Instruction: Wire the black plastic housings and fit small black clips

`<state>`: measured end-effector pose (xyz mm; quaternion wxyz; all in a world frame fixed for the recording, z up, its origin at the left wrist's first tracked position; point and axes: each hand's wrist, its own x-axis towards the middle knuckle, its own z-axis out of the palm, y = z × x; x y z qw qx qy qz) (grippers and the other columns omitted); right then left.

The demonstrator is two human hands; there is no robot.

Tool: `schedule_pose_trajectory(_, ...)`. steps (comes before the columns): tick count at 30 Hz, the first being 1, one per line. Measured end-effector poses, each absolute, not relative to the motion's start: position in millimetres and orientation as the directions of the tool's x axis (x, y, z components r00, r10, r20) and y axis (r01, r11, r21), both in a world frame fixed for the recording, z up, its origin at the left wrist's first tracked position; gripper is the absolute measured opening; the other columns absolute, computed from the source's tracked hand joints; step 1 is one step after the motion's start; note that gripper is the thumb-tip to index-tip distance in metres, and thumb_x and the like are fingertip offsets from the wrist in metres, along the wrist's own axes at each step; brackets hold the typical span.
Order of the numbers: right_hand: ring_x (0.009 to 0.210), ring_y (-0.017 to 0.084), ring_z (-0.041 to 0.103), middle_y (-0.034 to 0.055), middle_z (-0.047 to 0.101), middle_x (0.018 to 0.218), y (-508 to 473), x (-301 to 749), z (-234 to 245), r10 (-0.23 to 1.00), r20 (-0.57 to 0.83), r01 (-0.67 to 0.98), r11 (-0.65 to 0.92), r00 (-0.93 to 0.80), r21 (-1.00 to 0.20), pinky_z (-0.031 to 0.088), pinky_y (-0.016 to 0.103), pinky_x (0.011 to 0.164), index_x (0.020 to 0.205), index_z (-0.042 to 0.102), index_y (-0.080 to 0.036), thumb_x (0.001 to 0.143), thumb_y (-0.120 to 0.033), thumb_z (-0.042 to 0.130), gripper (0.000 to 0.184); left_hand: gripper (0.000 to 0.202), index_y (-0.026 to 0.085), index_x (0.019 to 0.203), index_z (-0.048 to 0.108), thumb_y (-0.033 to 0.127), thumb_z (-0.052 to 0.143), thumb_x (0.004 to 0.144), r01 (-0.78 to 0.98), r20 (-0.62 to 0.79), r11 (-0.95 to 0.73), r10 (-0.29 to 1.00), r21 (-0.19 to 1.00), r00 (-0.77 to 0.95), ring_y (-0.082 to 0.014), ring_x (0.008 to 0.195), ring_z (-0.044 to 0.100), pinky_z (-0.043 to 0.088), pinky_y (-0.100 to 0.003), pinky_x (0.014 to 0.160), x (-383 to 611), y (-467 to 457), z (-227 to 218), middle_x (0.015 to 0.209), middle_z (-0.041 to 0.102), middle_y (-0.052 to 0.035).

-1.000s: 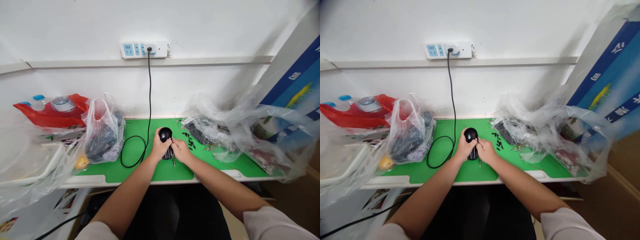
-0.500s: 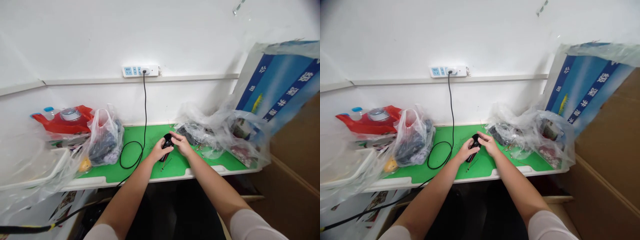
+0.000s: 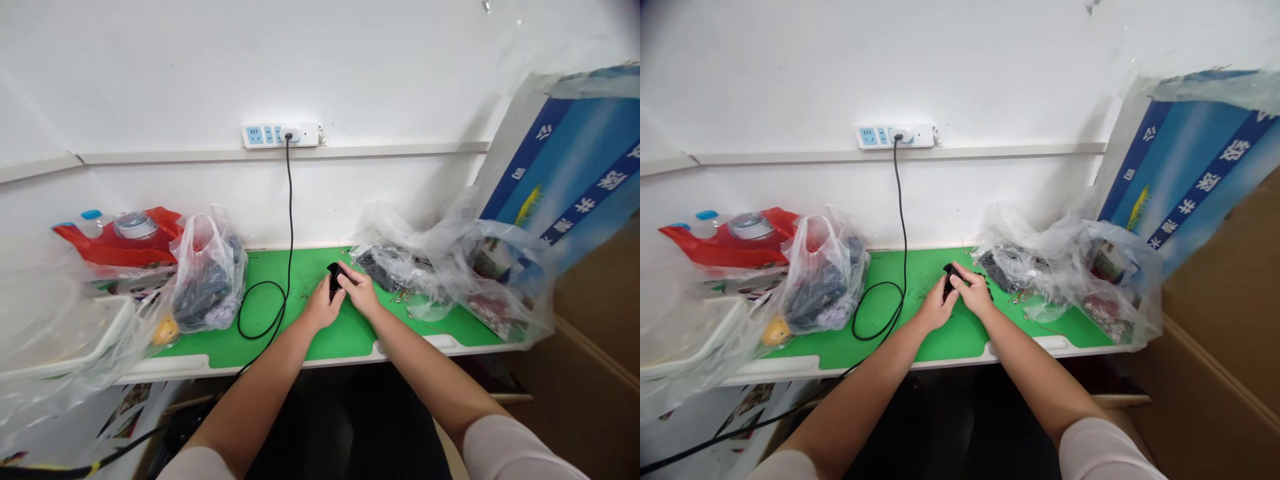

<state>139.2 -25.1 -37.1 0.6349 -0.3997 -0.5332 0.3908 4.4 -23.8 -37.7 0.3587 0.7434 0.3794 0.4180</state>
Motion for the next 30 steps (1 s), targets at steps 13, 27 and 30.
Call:
schedule_pose_trajectory(13, 0.103, 0.022, 0.059, 0.0121, 0.066, 0.108, -11, 158, -44, 0.924, 0.169, -0.3, 0.278, 0.343, -0.912, 0.046, 0.03, 0.075, 0.109, 0.063, -0.014, 0.079, -0.06, 0.048, 0.057, 0.068, 0.019, 0.132, 0.039, 0.05, 0.056, 0.073, 0.542, 0.417, -0.678, 0.734, 0.496, 0.537, -0.0295, 0.114, 0.05, 0.043, -0.046, 0.098, 1, -68, 0, 0.125, 0.05, -0.0162)
schedule_pose_trajectory(27, 0.096, 0.02, 0.061, 0.0121, 0.067, 0.103, -13, 157, -51, 0.851, 0.405, -0.041, 0.442, 0.334, -0.896, 0.045, 0.029, 0.07, 0.109, 0.063, -0.013, 0.083, -0.051, 0.047, 0.05, 0.05, 0.02, 0.104, 0.056, 0.053, 0.056, 0.066, 0.73, -0.282, 0.509, 0.861, 0.456, -0.423, -0.0302, 0.105, 0.06, 0.047, -0.047, 0.095, -303, -270, -138, 0.102, 0.066, -0.0092)
schedule_pose_trajectory(30, 0.095, 0.021, 0.062, 0.0128, 0.067, 0.101, -14, 147, -49, 0.832, 0.45, 0.039, 0.463, 0.324, -0.885, 0.046, 0.03, 0.069, 0.11, 0.063, -0.012, 0.083, -0.049, 0.048, 0.048, 0.039, 0.017, 0.084, 0.058, 0.043, 0.064, 0.055, 0.595, -0.39, 0.687, 0.726, 0.416, -0.566, -0.0334, 0.097, 0.061, 0.048, -0.047, 0.088, -342, -301, -168, 0.08, 0.065, -0.0071)
